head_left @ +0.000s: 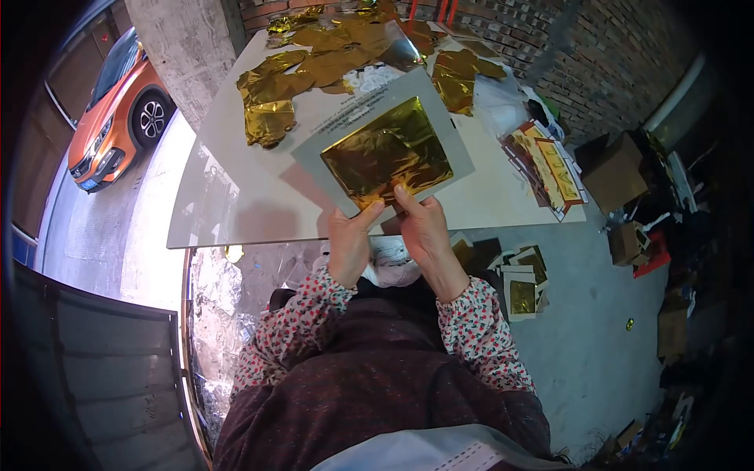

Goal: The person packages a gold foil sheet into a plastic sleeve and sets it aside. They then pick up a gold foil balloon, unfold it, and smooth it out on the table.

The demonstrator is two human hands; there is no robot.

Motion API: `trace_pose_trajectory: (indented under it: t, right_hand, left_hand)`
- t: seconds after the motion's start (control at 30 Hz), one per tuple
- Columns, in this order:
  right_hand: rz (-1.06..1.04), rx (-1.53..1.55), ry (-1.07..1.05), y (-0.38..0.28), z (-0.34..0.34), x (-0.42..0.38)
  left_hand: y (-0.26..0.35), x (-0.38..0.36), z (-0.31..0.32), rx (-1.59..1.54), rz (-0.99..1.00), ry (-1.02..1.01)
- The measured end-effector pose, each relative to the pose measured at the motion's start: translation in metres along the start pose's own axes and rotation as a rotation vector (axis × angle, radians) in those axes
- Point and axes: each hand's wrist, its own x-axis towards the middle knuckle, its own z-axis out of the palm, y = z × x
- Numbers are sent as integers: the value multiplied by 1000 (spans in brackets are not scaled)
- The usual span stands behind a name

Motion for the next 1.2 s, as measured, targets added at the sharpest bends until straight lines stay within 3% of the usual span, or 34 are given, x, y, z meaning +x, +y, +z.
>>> trace_pose_trajectory:
  t: [0.07,0.2,0.4,0.5,0.7,1.0,1.2]
  right_hand:
    - [-80,-37,-99,-4,-21,4]
    - [-208,-171,-52,-36,-31,3]
    - [-193,-239,-12,-46,-32,-5]
    - [-167,-248,-28,-50,-31,-9]
    - [-151,-146,40,-39,-32,-6]
    - [-81,-22,-6,-27,-38,3]
    - [-204,-98,37,-23,-30,-1]
  left_hand:
    - [6,2,-12,37,-1,0]
    - [21,-1,-22,112,-106,-29]
    - [22,-8,-29,177,-150,-82]
    - [23,-8,-26,156,-71,-101]
    - [13,-5,-16,41,-37,-4]
    - [19,-1,-25,76,-25,-50]
    - [21,-6,-22,-69,-103,27]
